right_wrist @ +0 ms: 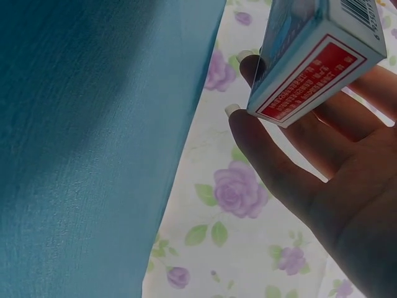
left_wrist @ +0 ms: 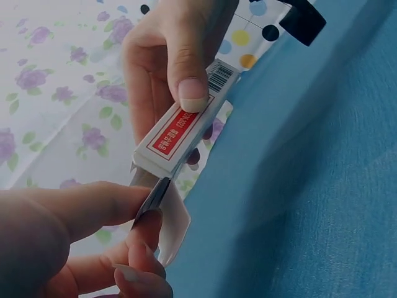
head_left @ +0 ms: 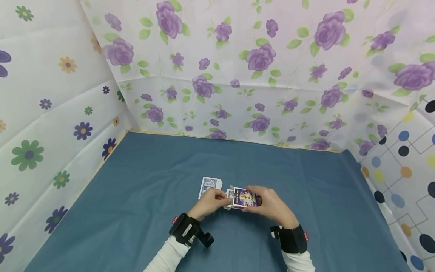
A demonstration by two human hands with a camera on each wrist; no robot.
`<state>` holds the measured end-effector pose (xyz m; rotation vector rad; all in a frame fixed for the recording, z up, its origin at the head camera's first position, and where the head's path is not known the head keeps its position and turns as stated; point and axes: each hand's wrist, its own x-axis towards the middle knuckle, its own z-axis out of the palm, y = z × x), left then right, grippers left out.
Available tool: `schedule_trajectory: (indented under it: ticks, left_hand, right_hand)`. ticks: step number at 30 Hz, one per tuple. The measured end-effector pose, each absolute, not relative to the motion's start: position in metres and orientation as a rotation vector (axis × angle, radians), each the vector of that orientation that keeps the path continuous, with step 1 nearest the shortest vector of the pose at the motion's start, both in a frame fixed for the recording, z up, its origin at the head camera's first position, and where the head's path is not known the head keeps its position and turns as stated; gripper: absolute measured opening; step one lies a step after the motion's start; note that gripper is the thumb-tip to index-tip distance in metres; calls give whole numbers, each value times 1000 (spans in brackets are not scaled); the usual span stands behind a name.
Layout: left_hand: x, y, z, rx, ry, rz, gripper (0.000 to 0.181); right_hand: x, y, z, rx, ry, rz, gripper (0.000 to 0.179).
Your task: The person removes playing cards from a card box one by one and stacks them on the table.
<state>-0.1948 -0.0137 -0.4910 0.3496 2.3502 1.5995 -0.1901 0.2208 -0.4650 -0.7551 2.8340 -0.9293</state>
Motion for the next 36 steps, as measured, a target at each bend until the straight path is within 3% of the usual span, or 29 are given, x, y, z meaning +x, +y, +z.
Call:
schedule_trajectory:
  ticks: [12, 36]
  left_hand:
    - [-195, -16, -487, 187, 2167, 1792, 21]
    - [-193, -23, -485, 109, 2079, 1820, 25]
  right_hand:
    - [-191, 222, -466, -753, 2838, -931, 66]
    - [-191, 223, -467, -737, 2845, -915, 67]
